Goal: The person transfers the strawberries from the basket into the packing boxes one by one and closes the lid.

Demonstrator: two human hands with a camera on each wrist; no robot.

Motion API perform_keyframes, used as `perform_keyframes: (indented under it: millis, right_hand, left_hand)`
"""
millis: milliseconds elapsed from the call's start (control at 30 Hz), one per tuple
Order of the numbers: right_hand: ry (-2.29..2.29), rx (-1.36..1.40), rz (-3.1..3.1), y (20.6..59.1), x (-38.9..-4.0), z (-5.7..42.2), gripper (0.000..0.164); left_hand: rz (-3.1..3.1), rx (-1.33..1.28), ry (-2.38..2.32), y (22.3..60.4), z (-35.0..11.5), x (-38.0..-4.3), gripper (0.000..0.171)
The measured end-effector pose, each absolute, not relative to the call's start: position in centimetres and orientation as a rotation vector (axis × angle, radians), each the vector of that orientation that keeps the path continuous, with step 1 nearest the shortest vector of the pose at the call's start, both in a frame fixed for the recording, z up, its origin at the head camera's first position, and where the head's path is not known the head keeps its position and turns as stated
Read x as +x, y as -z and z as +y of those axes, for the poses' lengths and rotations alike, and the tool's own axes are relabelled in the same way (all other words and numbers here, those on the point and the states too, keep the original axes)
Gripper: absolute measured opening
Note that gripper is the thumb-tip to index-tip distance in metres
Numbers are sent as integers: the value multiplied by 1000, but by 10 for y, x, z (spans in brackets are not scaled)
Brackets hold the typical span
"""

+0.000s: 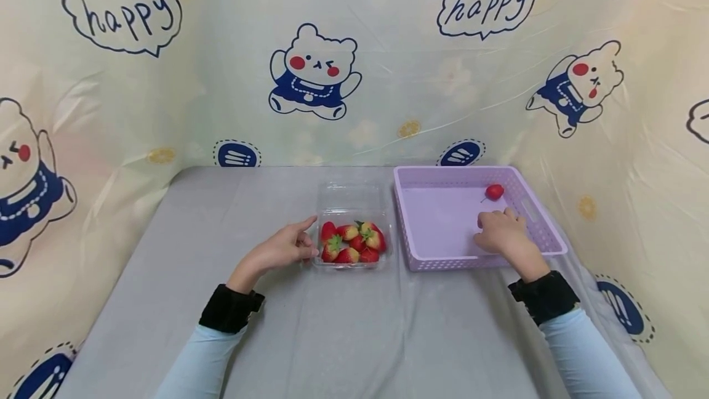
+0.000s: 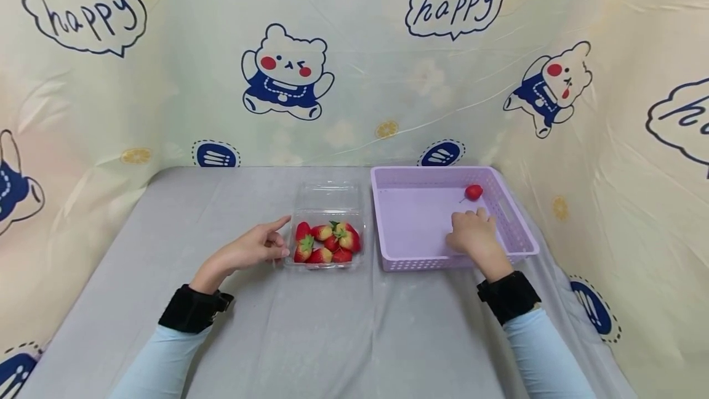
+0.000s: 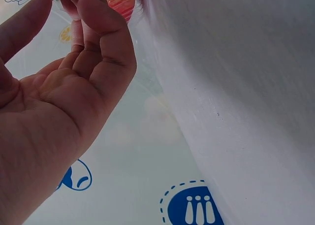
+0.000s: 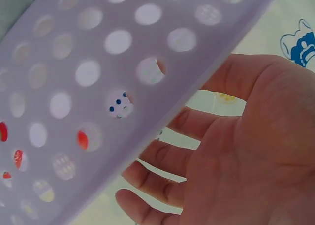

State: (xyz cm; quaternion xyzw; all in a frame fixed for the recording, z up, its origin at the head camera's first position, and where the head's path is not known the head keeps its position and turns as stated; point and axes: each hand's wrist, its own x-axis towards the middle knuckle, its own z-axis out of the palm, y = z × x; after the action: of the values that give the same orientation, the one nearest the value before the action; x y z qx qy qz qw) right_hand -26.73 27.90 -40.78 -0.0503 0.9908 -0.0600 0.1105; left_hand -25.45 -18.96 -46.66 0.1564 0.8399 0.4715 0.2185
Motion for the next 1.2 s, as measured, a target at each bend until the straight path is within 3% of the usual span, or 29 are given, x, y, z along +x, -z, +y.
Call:
perform_keyframes:
  millis: [333,600,1033,1200]
  right_hand:
    - [178,-166,2836,416,-274,292,23]
    - [219,-42,2781,418,-274,300,36]
    - [137,-43,2750,423,-271,308,34]
    - [138,-6,2751,422,-271,309,41]
  left_hand:
    - [2330,436,-1296,466,-191,-254,82]
    - [2328,437,-1312,468,-190,-254,82]
    - [2317,429,-1334,469,-189,-252,82]
    - [2316,436,-1337,470,-190,-253,82]
